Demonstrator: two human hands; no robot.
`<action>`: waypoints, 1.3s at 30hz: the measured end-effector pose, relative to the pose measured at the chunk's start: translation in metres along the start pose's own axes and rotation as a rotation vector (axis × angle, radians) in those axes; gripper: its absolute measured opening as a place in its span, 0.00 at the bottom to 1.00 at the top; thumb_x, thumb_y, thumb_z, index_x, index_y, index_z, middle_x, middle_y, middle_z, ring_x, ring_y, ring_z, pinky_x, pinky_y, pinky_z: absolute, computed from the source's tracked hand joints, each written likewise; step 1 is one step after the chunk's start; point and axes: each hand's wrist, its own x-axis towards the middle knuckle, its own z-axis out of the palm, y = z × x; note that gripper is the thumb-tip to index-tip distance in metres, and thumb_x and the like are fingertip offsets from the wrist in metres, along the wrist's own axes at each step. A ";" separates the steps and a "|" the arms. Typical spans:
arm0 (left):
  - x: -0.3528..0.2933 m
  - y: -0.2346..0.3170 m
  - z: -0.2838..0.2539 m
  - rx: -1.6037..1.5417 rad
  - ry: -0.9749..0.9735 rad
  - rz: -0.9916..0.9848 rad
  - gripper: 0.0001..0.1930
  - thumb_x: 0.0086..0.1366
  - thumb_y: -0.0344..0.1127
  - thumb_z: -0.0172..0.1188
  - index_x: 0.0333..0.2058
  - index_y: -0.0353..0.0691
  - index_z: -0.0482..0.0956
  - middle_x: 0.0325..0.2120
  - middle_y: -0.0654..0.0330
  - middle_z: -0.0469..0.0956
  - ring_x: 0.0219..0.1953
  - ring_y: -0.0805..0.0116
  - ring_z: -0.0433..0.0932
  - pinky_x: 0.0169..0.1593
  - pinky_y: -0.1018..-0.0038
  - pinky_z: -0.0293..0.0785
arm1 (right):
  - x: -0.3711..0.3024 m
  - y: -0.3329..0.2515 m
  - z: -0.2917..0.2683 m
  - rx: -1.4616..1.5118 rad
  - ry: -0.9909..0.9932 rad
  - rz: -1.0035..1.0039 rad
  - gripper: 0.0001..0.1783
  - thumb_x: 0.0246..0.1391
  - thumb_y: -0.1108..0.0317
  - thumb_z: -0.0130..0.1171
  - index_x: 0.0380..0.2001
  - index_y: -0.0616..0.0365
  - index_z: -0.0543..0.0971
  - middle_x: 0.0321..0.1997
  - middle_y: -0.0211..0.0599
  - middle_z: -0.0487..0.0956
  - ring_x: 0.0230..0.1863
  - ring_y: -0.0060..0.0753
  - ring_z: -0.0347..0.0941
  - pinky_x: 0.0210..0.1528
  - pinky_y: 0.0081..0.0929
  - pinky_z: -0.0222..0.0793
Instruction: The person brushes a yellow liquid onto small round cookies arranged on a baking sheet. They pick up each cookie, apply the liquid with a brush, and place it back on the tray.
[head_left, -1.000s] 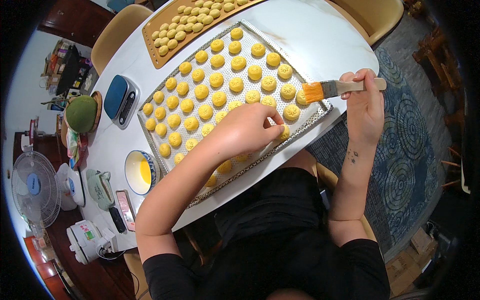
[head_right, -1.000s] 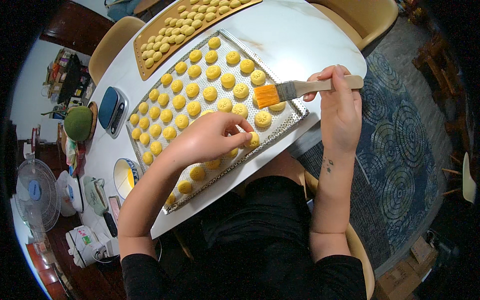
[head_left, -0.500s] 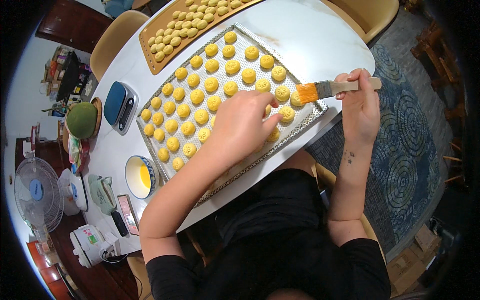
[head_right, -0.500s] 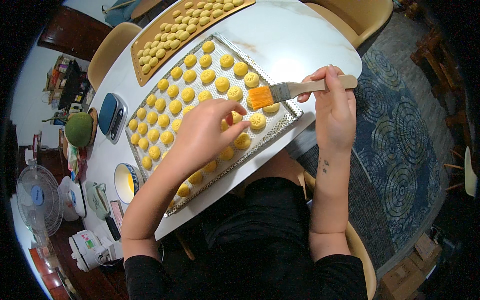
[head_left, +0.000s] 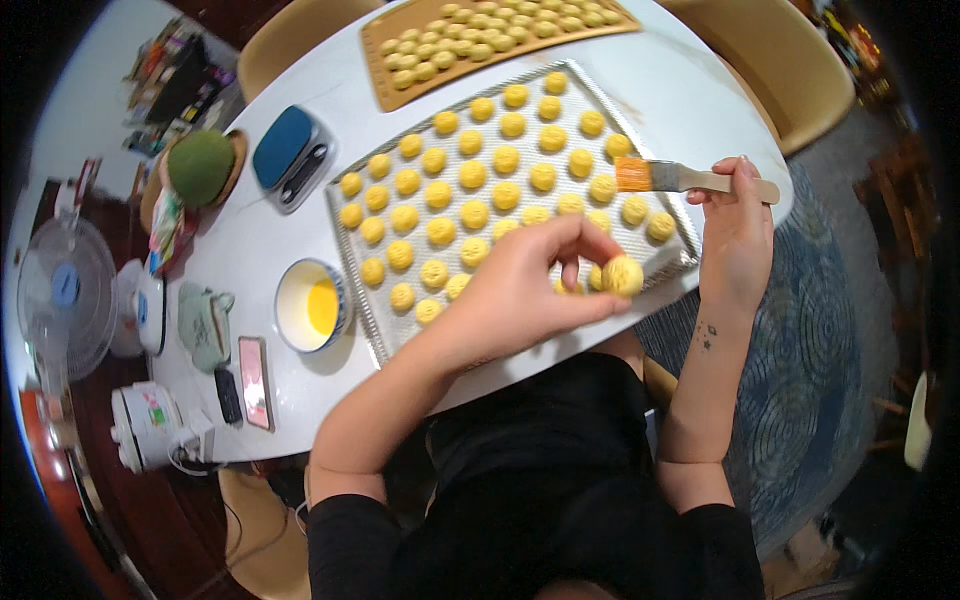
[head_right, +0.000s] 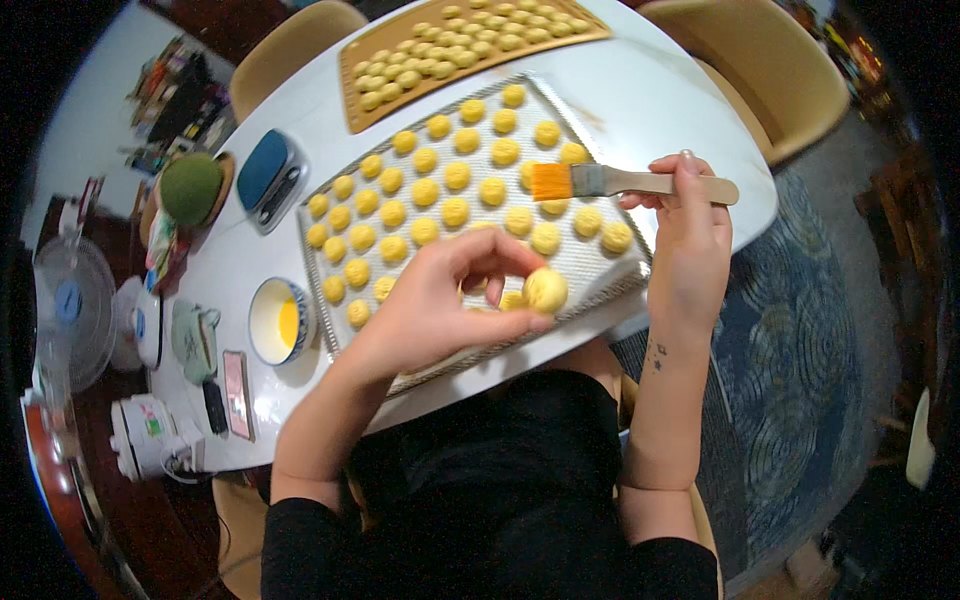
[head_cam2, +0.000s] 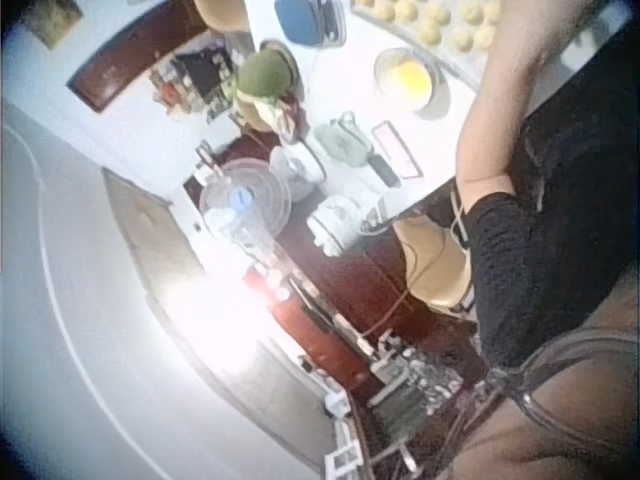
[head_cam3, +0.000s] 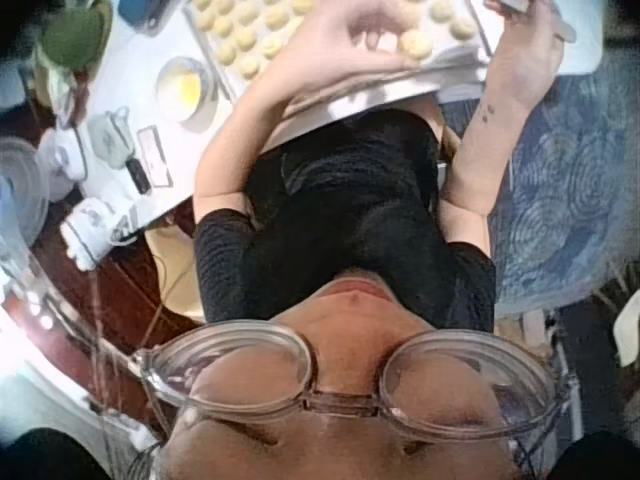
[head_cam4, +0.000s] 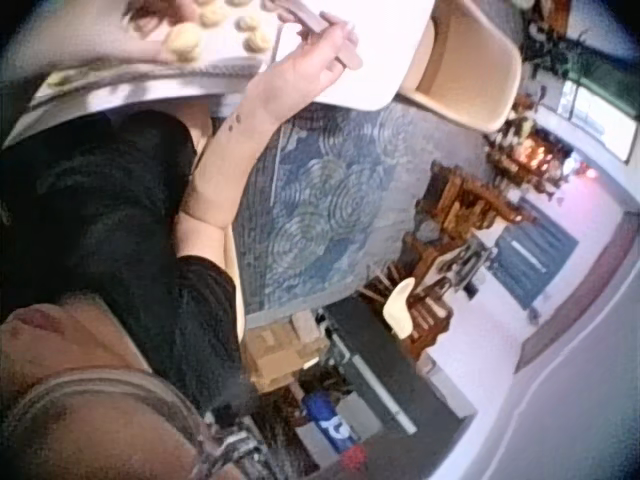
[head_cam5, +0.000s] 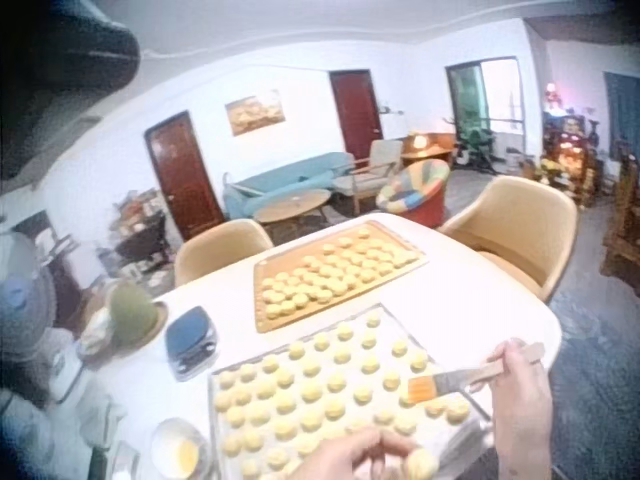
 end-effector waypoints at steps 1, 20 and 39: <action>-0.019 0.000 -0.006 -0.162 0.039 -0.047 0.17 0.45 0.31 0.68 0.36 0.36 0.76 0.32 0.67 0.75 0.29 0.84 0.64 0.34 0.85 0.63 | -0.003 0.003 0.018 -0.036 -0.030 0.010 0.12 0.59 0.64 0.45 0.29 0.62 0.71 0.28 0.35 0.73 0.27 0.25 0.70 0.36 0.22 0.63; -0.221 -0.097 -0.040 -0.688 0.719 0.066 0.27 0.62 0.37 0.51 0.55 0.26 0.59 0.40 0.54 0.74 0.40 0.76 0.70 0.43 0.81 0.64 | -0.107 0.108 0.241 -0.678 -1.156 -0.319 0.09 0.50 0.64 0.51 0.26 0.58 0.77 0.20 0.36 0.76 0.24 0.35 0.72 0.35 0.31 0.63; -0.184 -0.108 -0.039 -1.416 0.686 0.269 0.14 0.61 0.36 0.55 0.44 0.38 0.67 0.38 0.58 0.72 0.33 0.74 0.66 0.37 0.80 0.64 | -0.078 0.092 0.193 -0.304 -0.668 0.211 0.11 0.56 0.67 0.48 0.30 0.65 0.71 0.27 0.35 0.74 0.25 0.25 0.74 0.30 0.20 0.67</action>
